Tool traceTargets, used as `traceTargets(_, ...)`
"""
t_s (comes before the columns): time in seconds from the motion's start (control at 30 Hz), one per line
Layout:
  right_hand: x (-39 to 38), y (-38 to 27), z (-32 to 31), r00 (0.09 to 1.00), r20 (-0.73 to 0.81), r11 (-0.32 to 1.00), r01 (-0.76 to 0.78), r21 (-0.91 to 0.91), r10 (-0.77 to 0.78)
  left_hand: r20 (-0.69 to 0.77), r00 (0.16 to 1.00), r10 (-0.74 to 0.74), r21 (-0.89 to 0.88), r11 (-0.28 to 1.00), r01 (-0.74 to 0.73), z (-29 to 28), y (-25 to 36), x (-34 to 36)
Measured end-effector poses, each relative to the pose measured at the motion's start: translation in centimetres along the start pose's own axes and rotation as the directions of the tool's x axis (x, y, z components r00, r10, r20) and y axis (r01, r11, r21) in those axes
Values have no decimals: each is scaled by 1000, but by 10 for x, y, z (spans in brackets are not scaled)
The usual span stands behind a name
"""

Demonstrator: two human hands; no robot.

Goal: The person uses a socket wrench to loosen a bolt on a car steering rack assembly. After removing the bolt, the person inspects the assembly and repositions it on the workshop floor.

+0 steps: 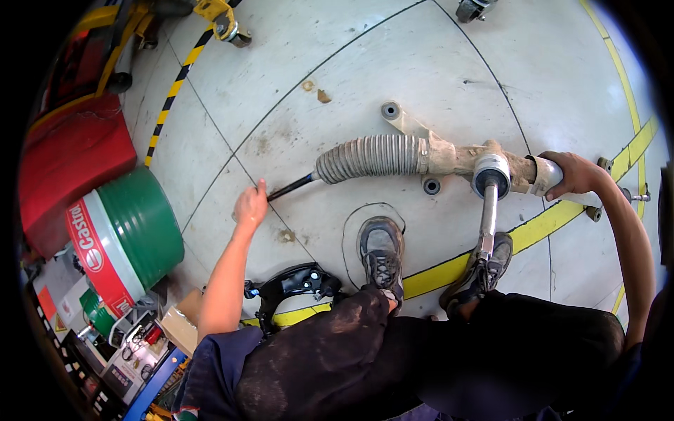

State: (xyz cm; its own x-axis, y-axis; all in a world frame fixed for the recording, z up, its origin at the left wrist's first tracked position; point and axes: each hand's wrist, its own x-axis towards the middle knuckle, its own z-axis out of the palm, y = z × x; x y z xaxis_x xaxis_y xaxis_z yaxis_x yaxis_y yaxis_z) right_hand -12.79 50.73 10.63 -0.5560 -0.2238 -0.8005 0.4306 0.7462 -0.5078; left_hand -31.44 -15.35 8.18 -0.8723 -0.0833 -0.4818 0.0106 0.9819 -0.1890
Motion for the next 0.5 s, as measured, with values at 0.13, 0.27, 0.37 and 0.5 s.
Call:
traceTargets(0.13,-9,-1,-3,999,-4,999,-34,-3,34,167,985,33,-139,990,-9,5,9,-13)
traceTargets(0.27,-7,5,0,999,-24,999,-41,-13,41,207,977,52,-164,986,-18,3,10,-10)
traceTargets(0.37,-5,2,1,999,-39,998,-26,-51,24,132,990,54,-175,984,-30,9,2,-9)
traceTargets(0.5,-6,6,-2,1000,-14,1000,-21,-16,21,-59,998,23,-180,983,-33,8,22,-20)
